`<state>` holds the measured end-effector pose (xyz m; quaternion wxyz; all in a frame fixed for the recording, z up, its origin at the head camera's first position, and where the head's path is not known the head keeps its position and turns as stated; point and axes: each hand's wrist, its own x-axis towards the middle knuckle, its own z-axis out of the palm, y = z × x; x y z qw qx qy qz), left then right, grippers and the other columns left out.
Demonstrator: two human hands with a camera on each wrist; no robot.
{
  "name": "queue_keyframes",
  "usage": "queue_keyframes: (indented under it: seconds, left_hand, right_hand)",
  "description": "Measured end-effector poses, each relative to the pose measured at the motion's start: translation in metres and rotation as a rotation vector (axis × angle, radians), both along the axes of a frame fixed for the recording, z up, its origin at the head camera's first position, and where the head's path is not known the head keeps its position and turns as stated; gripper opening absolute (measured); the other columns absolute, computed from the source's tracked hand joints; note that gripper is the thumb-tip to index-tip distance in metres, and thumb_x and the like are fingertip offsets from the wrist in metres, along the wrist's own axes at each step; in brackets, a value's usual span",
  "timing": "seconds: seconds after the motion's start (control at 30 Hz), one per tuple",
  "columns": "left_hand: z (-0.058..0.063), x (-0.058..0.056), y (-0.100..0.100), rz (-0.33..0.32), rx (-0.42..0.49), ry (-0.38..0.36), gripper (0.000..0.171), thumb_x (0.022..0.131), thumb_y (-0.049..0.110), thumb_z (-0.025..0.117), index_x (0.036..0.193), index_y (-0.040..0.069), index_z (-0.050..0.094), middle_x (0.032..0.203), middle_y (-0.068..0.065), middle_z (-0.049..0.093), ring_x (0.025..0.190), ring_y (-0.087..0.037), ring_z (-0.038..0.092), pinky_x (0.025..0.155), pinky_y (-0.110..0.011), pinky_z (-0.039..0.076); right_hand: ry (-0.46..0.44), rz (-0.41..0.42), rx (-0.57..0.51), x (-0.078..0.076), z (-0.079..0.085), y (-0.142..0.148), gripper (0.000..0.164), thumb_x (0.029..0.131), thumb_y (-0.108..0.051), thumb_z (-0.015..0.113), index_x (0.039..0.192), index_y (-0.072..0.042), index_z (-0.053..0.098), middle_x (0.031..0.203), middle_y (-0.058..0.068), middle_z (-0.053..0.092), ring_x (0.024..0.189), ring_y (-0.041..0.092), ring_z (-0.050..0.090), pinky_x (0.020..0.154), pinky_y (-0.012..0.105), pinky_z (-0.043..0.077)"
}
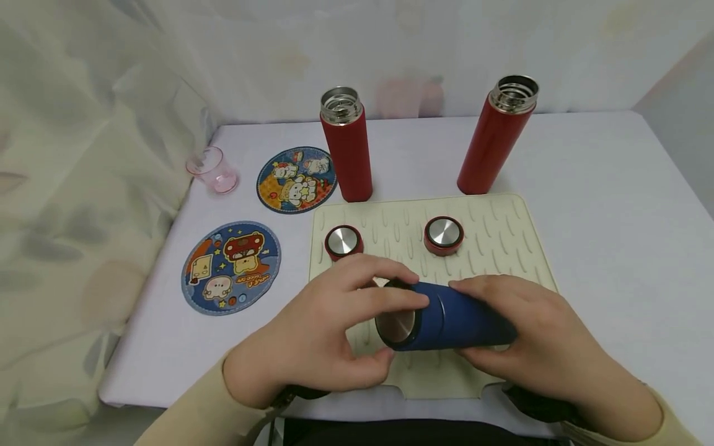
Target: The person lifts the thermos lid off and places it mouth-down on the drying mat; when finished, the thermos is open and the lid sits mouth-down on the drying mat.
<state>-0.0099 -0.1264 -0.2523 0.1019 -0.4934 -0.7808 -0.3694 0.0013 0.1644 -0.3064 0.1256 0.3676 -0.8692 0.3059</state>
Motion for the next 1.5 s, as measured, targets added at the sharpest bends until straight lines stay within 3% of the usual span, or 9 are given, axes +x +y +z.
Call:
queue_keyframes:
  seconds: [0.27, 0.5, 0.8, 0.93, 1.07, 1.17, 1.23, 1.4, 1.5]
  left_hand:
    - [0.004, -0.002, 0.001, 0.222, -0.063, -0.043, 0.066, 0.072, 0.044, 0.083, 0.128, 0.014, 0.063, 0.116, 0.003, 0.064, 0.1, -0.007, 0.057, 0.081, -0.024, 0.052]
    - [0.008, -0.005, 0.001, -0.123, 0.004, 0.014, 0.074, 0.071, 0.01, 0.072, 0.141, 0.011, 0.05, 0.151, -0.015, 0.045, 0.143, -0.03, 0.04, 0.114, -0.045, 0.039]
    - [0.005, -0.008, 0.0, -0.183, 0.002, 0.057, 0.062, 0.074, -0.009, 0.057, 0.132, 0.012, 0.062, 0.148, -0.017, 0.051, 0.14, -0.029, 0.046, 0.115, -0.045, 0.038]
    - [0.003, -0.009, -0.001, -0.117, -0.003, 0.006, 0.058, 0.074, -0.001, 0.067, 0.131, 0.013, 0.064, 0.144, -0.012, 0.055, 0.133, -0.023, 0.051, 0.108, -0.037, 0.044]
    - [-0.002, -0.007, -0.001, 0.057, 0.014, -0.017, 0.056, 0.076, 0.026, 0.082, 0.128, 0.013, 0.066, 0.119, -0.003, 0.064, 0.109, -0.012, 0.059, 0.09, -0.026, 0.05]
    - [-0.006, -0.006, 0.0, 0.188, 0.015, 0.019, 0.058, 0.083, 0.051, 0.077, 0.125, 0.012, 0.067, 0.1, 0.002, 0.065, 0.093, -0.009, 0.059, 0.079, -0.025, 0.05]
    - [-0.008, -0.007, 0.0, 0.205, 0.012, 0.032, 0.064, 0.088, 0.06, 0.066, 0.129, 0.011, 0.064, 0.106, 0.0, 0.065, 0.098, -0.011, 0.059, 0.083, -0.028, 0.05]
    - [-0.004, -0.007, -0.001, -0.01, 0.039, 0.013, 0.062, 0.085, 0.027, 0.069, 0.142, 0.009, 0.052, 0.147, -0.013, 0.049, 0.137, -0.026, 0.046, 0.109, -0.042, 0.043]
    - [-0.002, -0.007, 0.0, -0.088, 0.041, 0.043, 0.068, 0.073, 0.002, 0.066, 0.139, 0.009, 0.054, 0.15, -0.016, 0.047, 0.143, -0.032, 0.041, 0.115, -0.046, 0.038]
  right_hand:
    - [-0.007, 0.008, 0.024, -0.004, 0.004, -0.001, 0.066, 0.085, -0.063, 0.067, 0.133, -0.019, 0.065, 0.122, -0.008, 0.068, 0.108, 0.011, 0.065, 0.1, 0.014, 0.04]
    - [0.082, 0.012, -0.072, -0.008, 0.006, -0.001, 0.062, 0.089, -0.062, 0.062, 0.129, -0.015, 0.068, 0.118, -0.004, 0.07, 0.105, 0.014, 0.066, 0.104, 0.01, 0.036]
    - [0.052, 0.001, -0.065, -0.007, 0.007, 0.002, 0.062, 0.088, -0.061, 0.064, 0.129, -0.015, 0.068, 0.118, -0.003, 0.07, 0.106, 0.014, 0.066, 0.104, 0.009, 0.036]
    - [0.007, 0.005, -0.045, -0.006, 0.006, 0.002, 0.062, 0.087, -0.061, 0.066, 0.131, -0.017, 0.066, 0.12, -0.005, 0.069, 0.108, 0.013, 0.065, 0.103, 0.009, 0.036]
    - [-0.004, 0.009, -0.044, -0.006, 0.005, 0.0, 0.062, 0.087, -0.062, 0.065, 0.131, -0.019, 0.066, 0.122, -0.006, 0.068, 0.109, 0.012, 0.064, 0.103, 0.01, 0.036]
    - [0.016, 0.02, -0.058, -0.007, 0.004, -0.002, 0.061, 0.088, -0.061, 0.065, 0.131, -0.019, 0.066, 0.121, -0.006, 0.068, 0.109, 0.012, 0.064, 0.102, 0.01, 0.037]
    - [0.039, 0.025, -0.068, -0.008, 0.004, -0.003, 0.061, 0.088, -0.061, 0.064, 0.131, -0.018, 0.066, 0.121, -0.005, 0.069, 0.108, 0.013, 0.065, 0.103, 0.01, 0.037]
    - [0.057, 0.013, -0.077, -0.01, 0.003, -0.003, 0.063, 0.088, -0.062, 0.063, 0.131, -0.016, 0.067, 0.121, -0.003, 0.07, 0.108, 0.015, 0.065, 0.104, 0.01, 0.035]
    - [0.061, 0.01, -0.08, -0.011, 0.004, -0.003, 0.063, 0.088, -0.062, 0.064, 0.13, -0.015, 0.067, 0.12, -0.001, 0.07, 0.108, 0.015, 0.066, 0.104, 0.009, 0.035]
